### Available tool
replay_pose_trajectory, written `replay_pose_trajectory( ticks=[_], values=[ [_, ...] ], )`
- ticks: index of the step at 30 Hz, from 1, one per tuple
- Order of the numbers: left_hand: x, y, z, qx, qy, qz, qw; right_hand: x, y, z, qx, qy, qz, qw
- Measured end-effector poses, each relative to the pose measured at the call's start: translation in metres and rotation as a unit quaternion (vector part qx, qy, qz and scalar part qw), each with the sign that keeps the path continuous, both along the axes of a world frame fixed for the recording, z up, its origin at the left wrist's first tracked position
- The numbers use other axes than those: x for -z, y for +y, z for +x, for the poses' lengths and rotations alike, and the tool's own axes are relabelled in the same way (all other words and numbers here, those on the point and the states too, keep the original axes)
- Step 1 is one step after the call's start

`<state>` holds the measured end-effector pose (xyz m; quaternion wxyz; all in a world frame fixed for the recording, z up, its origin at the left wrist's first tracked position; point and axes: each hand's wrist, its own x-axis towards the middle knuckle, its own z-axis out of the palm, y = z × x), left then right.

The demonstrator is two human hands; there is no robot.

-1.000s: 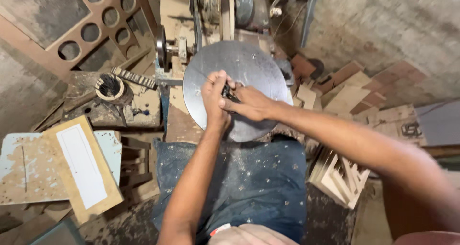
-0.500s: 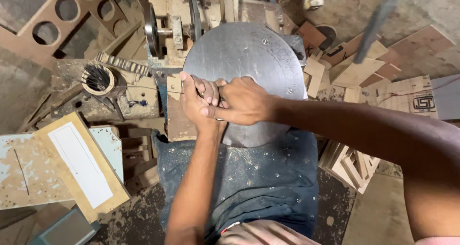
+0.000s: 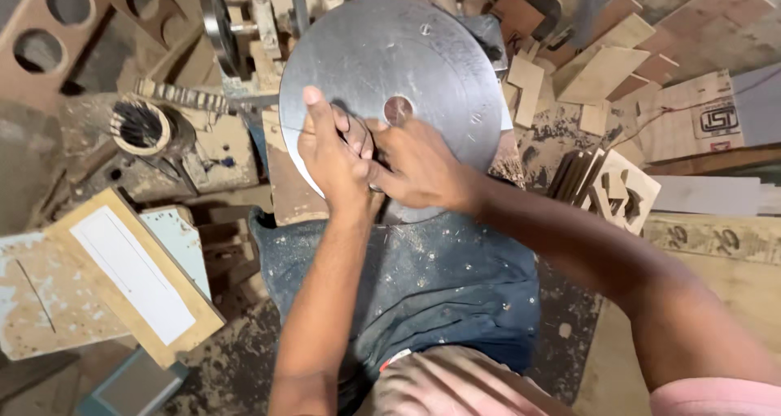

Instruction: The person uses a band saw to cut a rectangular piece of wood along a marked line. After cutting, they remove the piece and adjust the band saw blade using a hex key.

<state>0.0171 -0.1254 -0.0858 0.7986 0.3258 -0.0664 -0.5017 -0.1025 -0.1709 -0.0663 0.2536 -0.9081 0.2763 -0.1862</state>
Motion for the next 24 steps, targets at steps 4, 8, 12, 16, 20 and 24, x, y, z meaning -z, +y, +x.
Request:
replay_pose_trajectory(
  ticks=[4, 8, 12, 16, 20, 24],
  values=[
    [0.003, -0.001, -0.020, -0.049, 0.006, -0.017, 0.999, 0.008, 0.011, -0.014, 0.126, 0.085, 0.135, 0.979],
    [0.014, -0.006, -0.015, -0.029, -0.024, -0.115, 0.993, 0.016, 0.008, -0.004, 0.120, 0.087, 0.109, 0.983],
    [0.019, -0.007, -0.008, -0.016, 0.028, -0.066, 0.997, 0.017, 0.011, 0.002, 0.094, 0.113, 0.081, 0.986],
    [0.020, 0.004, -0.007, -0.001, 0.031, -0.045, 0.999, 0.021, 0.020, -0.005, 0.066, 0.069, 0.063, 0.993],
    [0.020, 0.004, -0.003, 0.002, 0.009, -0.063, 0.998, 0.023, 0.023, 0.000, 0.077, 0.009, 0.017, 0.997],
    [0.004, 0.012, -0.014, 0.004, -0.035, -0.085, 0.996, 0.001, 0.039, -0.006, 0.119, 0.071, 0.096, 0.986]
  ],
)
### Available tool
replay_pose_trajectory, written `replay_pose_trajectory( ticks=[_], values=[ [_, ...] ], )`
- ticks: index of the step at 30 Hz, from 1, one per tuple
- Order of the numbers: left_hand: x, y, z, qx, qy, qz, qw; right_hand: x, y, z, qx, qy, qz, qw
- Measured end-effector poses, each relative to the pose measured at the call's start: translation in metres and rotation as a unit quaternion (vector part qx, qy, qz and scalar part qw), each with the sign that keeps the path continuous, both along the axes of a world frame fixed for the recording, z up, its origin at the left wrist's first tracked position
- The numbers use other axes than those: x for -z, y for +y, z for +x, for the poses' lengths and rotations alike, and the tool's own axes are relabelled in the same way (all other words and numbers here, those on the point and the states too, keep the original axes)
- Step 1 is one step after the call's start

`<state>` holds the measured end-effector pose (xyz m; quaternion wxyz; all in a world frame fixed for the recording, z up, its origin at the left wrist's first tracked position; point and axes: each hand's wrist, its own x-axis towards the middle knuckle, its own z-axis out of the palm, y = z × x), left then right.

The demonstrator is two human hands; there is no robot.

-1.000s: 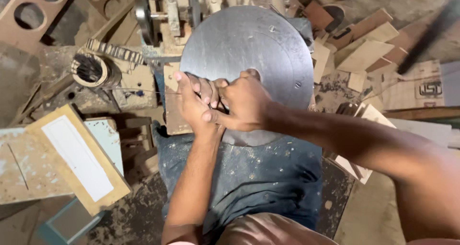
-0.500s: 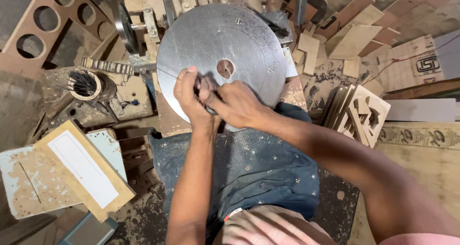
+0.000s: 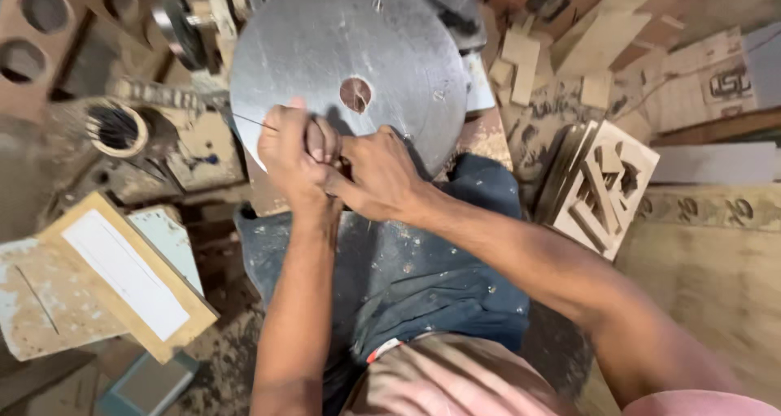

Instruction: The person uses a band saw to cut a rectangular piece of wood along a marked line. After cutting, they remove the piece and adjust the band saw blade using a hex key.

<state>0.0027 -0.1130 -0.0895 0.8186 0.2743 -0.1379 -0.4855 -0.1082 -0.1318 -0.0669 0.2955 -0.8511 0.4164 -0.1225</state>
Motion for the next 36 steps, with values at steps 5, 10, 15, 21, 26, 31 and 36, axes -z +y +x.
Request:
replay_pose_trajectory(
  ticks=[5, 10, 15, 21, 26, 31, 36],
  values=[
    [-0.023, 0.065, -0.003, -0.081, -0.075, 0.039, 0.993, -0.026, 0.063, -0.029, -0.054, -0.196, -0.179, 0.963],
    [0.002, 0.162, 0.031, -0.145, -0.032, 0.125, 0.981, 0.014, 0.161, -0.025, -0.181, -0.209, -0.098, 0.956],
    [0.046, 0.248, 0.071, -0.166, 0.019, 0.272, 0.948, 0.060, 0.188, -0.023, -0.201, -0.303, 0.151, 0.919],
    [0.089, 0.291, 0.093, 0.027, -0.252, 0.464, 0.849, 0.096, 0.178, 0.021, -0.151, -0.175, 0.105, 0.967],
    [0.118, 0.270, 0.119, 0.050, -0.143, 0.398, 0.905, 0.092, 0.150, 0.056, -0.239, -0.160, -0.090, 0.953],
    [0.157, 0.219, 0.164, 0.000, -0.209, 0.384, 0.899, 0.081, 0.125, 0.065, -0.155, -0.125, -0.182, 0.963],
    [0.213, 0.098, 0.235, -0.132, -0.439, 0.454, 0.764, 0.092, 0.124, 0.009, -0.059, -0.100, -0.028, 0.993]
  ],
)
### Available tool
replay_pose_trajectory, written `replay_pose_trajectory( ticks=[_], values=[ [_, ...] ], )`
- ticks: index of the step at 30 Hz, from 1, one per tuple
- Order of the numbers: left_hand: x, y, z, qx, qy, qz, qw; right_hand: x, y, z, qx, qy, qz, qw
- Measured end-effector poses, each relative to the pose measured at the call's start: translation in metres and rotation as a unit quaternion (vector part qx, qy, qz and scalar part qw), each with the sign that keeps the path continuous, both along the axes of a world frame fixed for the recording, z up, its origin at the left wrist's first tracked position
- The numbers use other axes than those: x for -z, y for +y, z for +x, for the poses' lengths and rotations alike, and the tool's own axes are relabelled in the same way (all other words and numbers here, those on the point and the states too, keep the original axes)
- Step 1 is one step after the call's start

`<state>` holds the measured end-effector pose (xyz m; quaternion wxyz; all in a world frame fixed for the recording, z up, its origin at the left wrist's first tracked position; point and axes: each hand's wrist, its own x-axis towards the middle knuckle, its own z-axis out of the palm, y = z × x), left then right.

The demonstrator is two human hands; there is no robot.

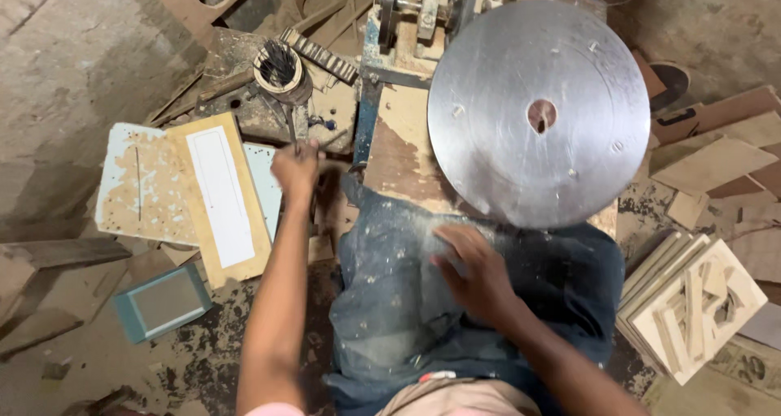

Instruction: The person uses a band saw to cut a rectangular piece of wood along a marked line. After cutting, they remove the piece and adjust the band saw blade using a hex key.

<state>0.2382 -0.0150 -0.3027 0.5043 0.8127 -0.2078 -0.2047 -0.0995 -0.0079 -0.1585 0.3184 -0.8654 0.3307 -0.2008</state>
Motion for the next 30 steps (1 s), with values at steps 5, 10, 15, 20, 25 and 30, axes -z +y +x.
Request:
replay_pose_trajectory(
  ticks=[5, 10, 15, 20, 25, 30],
  values=[
    [0.043, -0.087, 0.029, -0.053, -0.113, 0.131, 0.983, 0.015, 0.014, -0.066, 0.111, 0.106, 0.042, 0.987],
    [0.064, -0.114, 0.042, -0.057, -0.066, 0.245, 0.966, 0.023, 0.022, -0.108, 0.204, 0.150, 0.065, 0.965],
    [0.064, -0.115, 0.042, 0.013, -0.113, 0.279, 0.954, 0.042, 0.014, -0.125, 0.213, 0.157, 0.073, 0.962],
    [0.058, -0.118, 0.039, 0.073, -0.150, 0.254, 0.953, 0.076, -0.028, -0.108, 0.141, 0.181, -0.022, 0.973],
    [0.055, -0.124, 0.036, 0.121, -0.148, 0.264, 0.945, 0.110, -0.085, -0.065, 0.065, 0.227, -0.061, 0.970],
    [0.056, -0.124, 0.033, 0.119, -0.176, 0.265, 0.940, 0.120, -0.099, -0.042, 0.081, 0.246, -0.069, 0.963]
  ],
)
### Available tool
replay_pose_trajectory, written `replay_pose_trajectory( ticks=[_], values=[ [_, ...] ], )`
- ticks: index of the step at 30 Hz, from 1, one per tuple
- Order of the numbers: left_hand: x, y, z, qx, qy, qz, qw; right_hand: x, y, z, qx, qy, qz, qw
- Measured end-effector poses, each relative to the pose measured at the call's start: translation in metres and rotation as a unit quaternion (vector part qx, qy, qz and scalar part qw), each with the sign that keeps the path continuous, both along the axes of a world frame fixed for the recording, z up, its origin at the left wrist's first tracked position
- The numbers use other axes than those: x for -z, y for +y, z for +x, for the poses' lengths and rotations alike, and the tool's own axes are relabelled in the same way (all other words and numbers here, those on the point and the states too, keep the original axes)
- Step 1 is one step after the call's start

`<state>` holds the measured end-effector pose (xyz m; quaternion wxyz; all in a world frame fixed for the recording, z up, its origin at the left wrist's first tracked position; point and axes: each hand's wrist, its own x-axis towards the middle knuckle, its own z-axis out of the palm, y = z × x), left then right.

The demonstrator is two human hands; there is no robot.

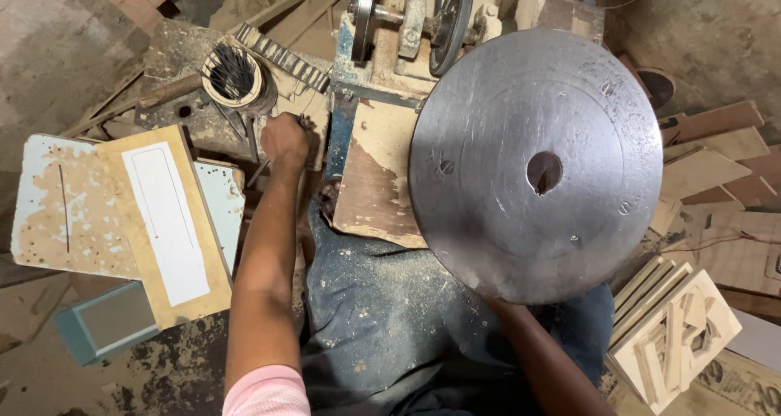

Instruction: The person uses a band saw to cut a rectangular piece of wood along a marked line. After cutting, they remove the piece and adjust the band saw blade using a hex key.

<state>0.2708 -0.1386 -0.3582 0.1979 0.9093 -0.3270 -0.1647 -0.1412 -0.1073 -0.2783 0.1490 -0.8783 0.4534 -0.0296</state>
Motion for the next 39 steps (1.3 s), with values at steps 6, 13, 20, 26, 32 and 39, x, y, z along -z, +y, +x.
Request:
replay_pose_trajectory(
  ticks=[6, 13, 20, 26, 32, 39],
  values=[
    [0.012, 0.002, 0.006, -0.037, -0.008, 0.019, 0.999, 0.000, 0.008, -0.015, 0.025, 0.008, -0.006, 1.000],
    [0.030, 0.004, 0.018, -0.064, -0.031, 0.041, 0.997, 0.001, 0.005, -0.029, 0.043, 0.010, -0.012, 0.999],
    [0.013, -0.001, 0.015, 0.061, -0.034, 0.044, 0.997, 0.000, 0.003, -0.026, 0.038, 0.007, -0.012, 0.999],
    [0.010, 0.017, 0.003, -0.044, -0.014, -0.147, 0.988, -0.002, 0.006, -0.028, 0.026, -0.005, -0.004, 1.000],
    [-0.018, 0.136, -0.033, -0.070, 0.136, -0.297, 0.943, -0.044, 0.032, -0.056, 0.048, -0.072, 0.010, 0.996],
    [-0.079, 0.329, -0.123, -0.171, 0.372, -0.269, 0.872, -0.090, 0.114, -0.149, 0.099, -0.281, -0.069, 0.952]
  ],
)
